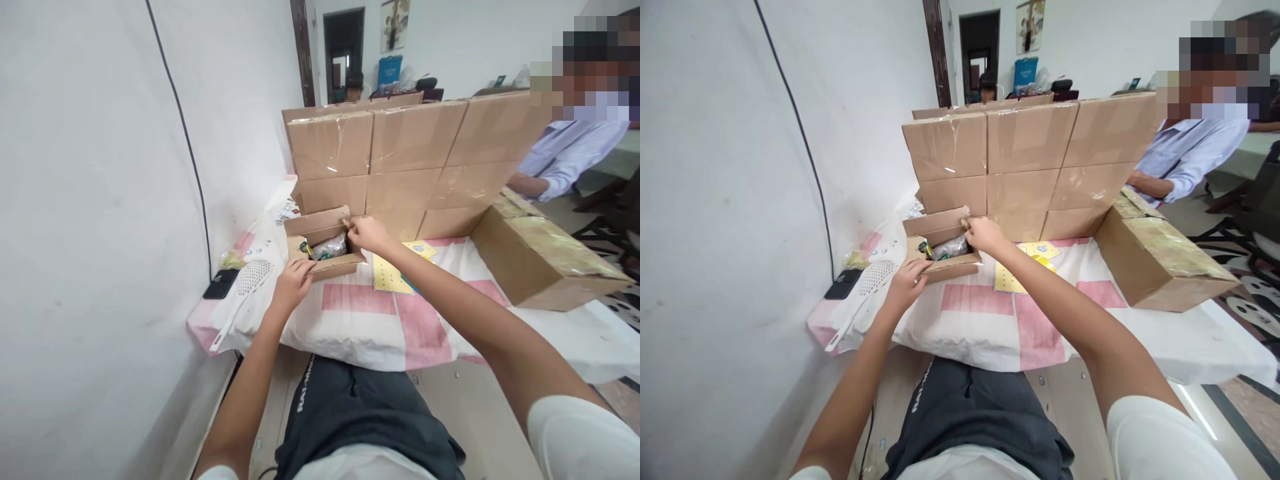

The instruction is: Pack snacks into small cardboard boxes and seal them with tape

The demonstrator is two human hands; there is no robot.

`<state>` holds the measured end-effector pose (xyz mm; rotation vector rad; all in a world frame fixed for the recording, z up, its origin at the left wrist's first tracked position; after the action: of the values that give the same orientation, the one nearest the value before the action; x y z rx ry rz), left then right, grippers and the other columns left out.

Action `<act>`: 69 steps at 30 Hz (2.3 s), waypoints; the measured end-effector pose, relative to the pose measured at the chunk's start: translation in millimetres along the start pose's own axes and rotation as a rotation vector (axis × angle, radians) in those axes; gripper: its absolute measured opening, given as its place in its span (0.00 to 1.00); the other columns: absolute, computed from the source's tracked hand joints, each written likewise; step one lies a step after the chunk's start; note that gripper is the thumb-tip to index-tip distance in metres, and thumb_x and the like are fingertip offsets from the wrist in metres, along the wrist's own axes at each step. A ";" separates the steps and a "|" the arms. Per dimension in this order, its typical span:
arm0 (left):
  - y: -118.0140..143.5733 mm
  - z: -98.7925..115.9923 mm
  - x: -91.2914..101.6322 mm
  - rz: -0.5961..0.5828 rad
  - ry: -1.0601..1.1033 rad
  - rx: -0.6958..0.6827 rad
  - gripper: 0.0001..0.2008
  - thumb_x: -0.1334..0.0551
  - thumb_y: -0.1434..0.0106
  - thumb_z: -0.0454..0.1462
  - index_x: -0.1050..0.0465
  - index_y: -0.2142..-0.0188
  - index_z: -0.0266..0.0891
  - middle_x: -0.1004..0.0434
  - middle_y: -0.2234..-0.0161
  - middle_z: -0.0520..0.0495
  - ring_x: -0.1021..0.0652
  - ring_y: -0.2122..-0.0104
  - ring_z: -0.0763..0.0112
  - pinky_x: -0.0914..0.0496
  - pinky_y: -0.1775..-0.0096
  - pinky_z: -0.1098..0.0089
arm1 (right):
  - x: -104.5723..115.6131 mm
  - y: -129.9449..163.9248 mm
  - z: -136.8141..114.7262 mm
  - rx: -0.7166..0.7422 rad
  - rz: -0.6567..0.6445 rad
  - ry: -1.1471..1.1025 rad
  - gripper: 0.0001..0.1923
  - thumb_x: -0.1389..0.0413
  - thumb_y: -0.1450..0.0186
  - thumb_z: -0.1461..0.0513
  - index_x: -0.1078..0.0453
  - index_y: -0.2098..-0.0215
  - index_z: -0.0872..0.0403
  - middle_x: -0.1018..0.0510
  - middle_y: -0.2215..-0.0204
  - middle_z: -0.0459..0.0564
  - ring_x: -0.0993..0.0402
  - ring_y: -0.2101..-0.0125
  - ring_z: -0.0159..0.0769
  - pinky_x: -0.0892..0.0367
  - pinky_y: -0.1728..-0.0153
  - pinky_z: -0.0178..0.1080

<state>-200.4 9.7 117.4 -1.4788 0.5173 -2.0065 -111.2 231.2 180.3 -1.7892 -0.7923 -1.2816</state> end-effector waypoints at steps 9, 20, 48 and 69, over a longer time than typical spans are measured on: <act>34.7 -5.0 40.9 0.214 0.225 0.217 0.10 0.36 0.34 0.40 0.24 0.54 0.44 0.19 0.54 0.45 0.21 0.51 0.61 0.26 0.48 0.59 | -51.4 60.2 19.1 0.146 -0.056 -0.766 0.26 0.52 0.29 0.44 0.20 0.57 0.50 0.28 0.47 0.54 0.33 0.43 0.45 0.41 0.38 0.47; 18.4 -73.6 18.8 0.252 0.316 0.648 0.37 0.32 0.42 0.40 0.39 0.34 0.44 0.39 0.33 0.35 0.31 0.38 0.50 0.33 0.40 0.51 | -70.0 45.1 23.1 -0.064 0.210 -1.307 0.34 0.51 0.31 0.43 0.42 0.31 0.43 0.30 0.38 0.52 0.35 0.38 0.46 0.44 0.37 0.55; 0.3 -17.5 -8.8 -0.086 -0.222 -0.128 0.25 0.38 0.35 0.50 0.29 0.39 0.54 0.25 0.40 0.48 0.26 0.40 0.50 0.36 0.39 0.50 | -98.9 200.2 161.0 -0.531 0.493 -1.146 0.27 0.38 0.41 0.42 0.23 0.61 0.57 0.16 0.61 0.59 0.18 0.60 0.54 0.23 0.61 0.49; -12.8 169.1 -175.0 -0.238 0.506 0.235 0.10 0.35 0.39 0.44 0.20 0.65 0.41 0.20 0.60 0.39 0.23 0.53 0.51 0.31 0.49 0.54 | -92.8 204.5 136.0 -0.361 0.502 -1.530 0.22 0.39 0.39 0.46 0.34 0.56 0.51 0.19 0.68 0.50 0.20 0.68 0.42 0.24 0.64 0.43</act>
<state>-5.7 140.1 50.8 -0.9210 0.2961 -2.5452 95.1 242.2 18.4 -2.9003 -0.7274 0.5307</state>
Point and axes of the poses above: each hand's wrist, its own y-axis away from the middle knuckle, its own x-axis out of the back of the hand, z = x × y, the point moved 7 cm from there along -y, towards the middle knuckle
